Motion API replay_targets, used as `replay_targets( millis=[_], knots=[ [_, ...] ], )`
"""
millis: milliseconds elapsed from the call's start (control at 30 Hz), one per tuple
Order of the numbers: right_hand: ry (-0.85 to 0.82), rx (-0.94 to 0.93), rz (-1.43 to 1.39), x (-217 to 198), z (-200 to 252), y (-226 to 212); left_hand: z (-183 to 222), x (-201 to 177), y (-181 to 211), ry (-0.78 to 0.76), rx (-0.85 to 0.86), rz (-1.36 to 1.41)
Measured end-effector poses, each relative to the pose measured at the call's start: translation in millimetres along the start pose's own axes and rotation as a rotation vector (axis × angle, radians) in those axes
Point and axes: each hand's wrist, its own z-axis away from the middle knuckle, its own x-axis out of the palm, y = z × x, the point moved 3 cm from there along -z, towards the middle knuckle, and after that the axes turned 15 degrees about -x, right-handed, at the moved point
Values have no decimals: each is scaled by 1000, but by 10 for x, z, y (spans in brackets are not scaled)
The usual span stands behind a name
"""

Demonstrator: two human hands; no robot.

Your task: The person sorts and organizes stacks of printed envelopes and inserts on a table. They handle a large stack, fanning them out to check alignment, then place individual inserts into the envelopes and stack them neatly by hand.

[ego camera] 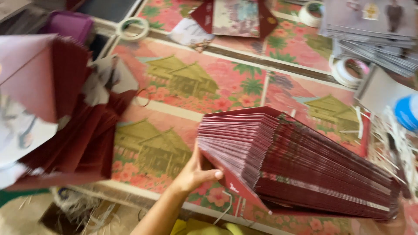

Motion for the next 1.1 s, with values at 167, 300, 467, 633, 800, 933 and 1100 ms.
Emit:
replay_targets(
  millis=[167,300,467,633,800,933,1100],
  knots=[
    [34,79,117,105,220,-146,-87,-73,262,-119,8,-113],
    [31,-114,292,158,179,-42,-160,-163,176,-93,49,-41],
    [-27,-348,162,176,100,76,-162,-81,1150,-182,264,-364],
    [-123,-467,191,227,47,50,-388,753,1744,2,414,-788],
    [124,-292,336,278,119,30,-783,1084,1523,-216,230,-1259],
    [299,-79,583,475,31,-219,-293,947,1617,-392,74,-1113],
    [400,-157,546,605,22,-238,71,1018,1111,131,468,-1741]
  ],
)
